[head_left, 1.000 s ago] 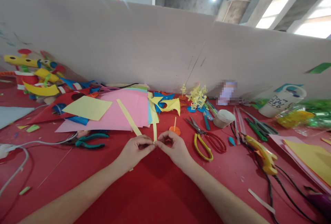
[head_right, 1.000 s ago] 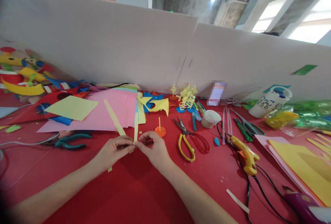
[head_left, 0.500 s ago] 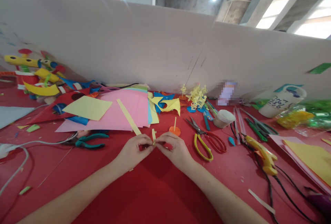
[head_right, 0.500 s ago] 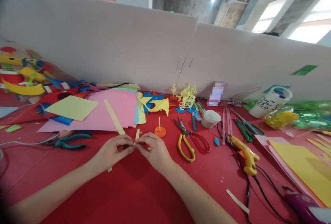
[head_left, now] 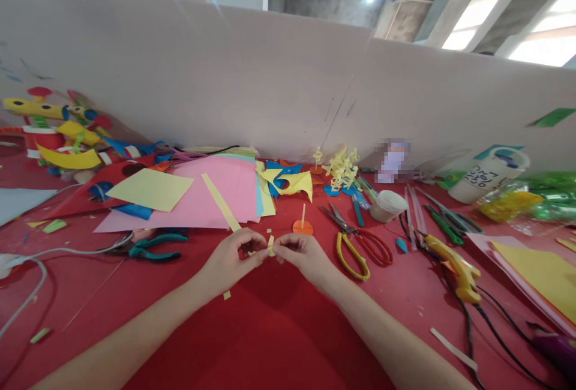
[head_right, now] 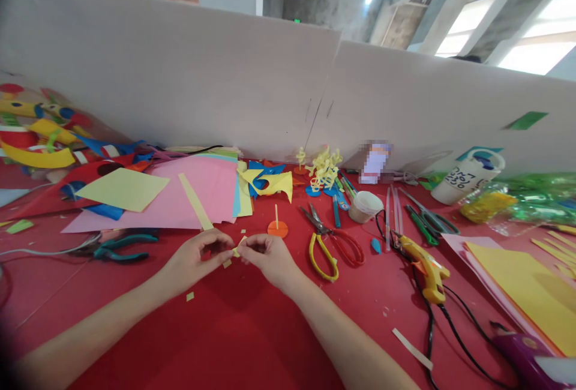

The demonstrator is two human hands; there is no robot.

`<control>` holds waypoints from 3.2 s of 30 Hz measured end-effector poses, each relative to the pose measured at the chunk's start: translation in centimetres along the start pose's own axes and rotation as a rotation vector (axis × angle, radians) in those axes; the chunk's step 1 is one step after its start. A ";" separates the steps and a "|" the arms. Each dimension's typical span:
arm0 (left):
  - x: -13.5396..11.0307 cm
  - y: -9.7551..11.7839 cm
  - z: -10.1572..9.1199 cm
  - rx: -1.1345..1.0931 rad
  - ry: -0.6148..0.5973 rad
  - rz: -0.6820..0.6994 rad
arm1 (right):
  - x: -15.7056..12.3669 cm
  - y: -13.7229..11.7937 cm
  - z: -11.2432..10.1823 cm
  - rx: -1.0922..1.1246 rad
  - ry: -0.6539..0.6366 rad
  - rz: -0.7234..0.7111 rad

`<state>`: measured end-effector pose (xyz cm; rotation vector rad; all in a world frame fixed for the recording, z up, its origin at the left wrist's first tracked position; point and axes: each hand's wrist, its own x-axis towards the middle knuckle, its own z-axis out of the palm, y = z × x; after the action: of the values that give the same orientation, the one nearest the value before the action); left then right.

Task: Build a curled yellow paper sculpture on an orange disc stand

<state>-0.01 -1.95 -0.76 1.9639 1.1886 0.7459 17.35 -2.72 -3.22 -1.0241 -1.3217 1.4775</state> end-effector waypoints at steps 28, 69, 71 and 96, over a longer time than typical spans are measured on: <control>-0.5 0.2 0.8 -0.778 -0.015 -0.325 | -1.4 -0.6 0.8 -0.498 0.074 -0.595; -0.5 -0.1 0.9 0.050 0.061 0.123 | 0.1 0.4 0.4 0.023 0.049 -0.052; -0.5 0.0 0.9 0.051 0.069 0.139 | 0.1 0.4 0.4 0.020 0.048 -0.045; -0.4 -0.4 0.9 0.034 0.053 0.063 | -0.7 0.4 0.0 -0.558 0.121 -0.556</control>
<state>0.30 -2.40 -1.68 2.0297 1.1819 0.8193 17.53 -3.44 -3.62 -0.9503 -1.7953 0.6330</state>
